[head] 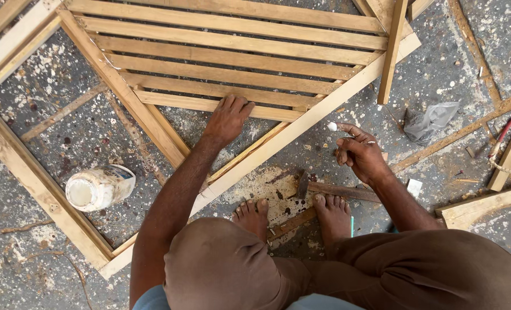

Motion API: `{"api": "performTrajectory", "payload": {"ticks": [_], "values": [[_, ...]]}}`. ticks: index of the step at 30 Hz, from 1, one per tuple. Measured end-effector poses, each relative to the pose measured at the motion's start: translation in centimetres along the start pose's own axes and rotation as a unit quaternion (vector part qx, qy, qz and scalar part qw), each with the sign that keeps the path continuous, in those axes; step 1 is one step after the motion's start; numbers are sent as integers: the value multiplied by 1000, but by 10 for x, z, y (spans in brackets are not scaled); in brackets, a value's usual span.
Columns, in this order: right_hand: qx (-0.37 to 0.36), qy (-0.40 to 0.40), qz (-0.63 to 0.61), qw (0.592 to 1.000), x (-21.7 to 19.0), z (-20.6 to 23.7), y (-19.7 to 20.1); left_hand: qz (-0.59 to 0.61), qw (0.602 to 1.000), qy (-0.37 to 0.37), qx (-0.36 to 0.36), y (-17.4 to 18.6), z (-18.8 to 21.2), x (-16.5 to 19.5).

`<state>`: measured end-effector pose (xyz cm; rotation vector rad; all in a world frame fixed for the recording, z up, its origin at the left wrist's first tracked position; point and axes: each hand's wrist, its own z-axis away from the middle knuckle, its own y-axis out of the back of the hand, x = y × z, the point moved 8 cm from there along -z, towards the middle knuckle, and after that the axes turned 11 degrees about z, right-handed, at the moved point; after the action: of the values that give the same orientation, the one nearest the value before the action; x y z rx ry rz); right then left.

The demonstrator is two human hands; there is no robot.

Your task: The person assembles a wooden lattice by applying glue to the ends of slats, positioning them into a diagonal pattern within a frame, marking measurements with a pencil, and trimming excess wood using a circular saw.

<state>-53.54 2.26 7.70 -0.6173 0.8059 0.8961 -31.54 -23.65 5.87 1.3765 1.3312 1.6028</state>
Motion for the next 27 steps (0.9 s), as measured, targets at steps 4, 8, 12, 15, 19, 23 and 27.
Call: {"api": "performTrajectory", "payload": {"ticks": [4,8,12,15,19,23,27], "values": [[17,88,48,995,-31,13,9,104,989,-55,88,61,-9,24],[25,298,94,950,-104,46,10,222,973,5,61,121,-25,57],[91,500,295,809,-184,92,-4,282,958,31,33,170,-42,99],[139,550,452,688,-217,104,-21,268,962,45,3,185,-45,120],[143,502,601,605,-221,97,-39,260,965,17,40,198,-41,135],[143,465,672,558,-212,91,-49,264,956,113,-66,180,-34,127],[160,439,717,517,-207,88,-50,273,956,99,-47,188,-34,130]]}}
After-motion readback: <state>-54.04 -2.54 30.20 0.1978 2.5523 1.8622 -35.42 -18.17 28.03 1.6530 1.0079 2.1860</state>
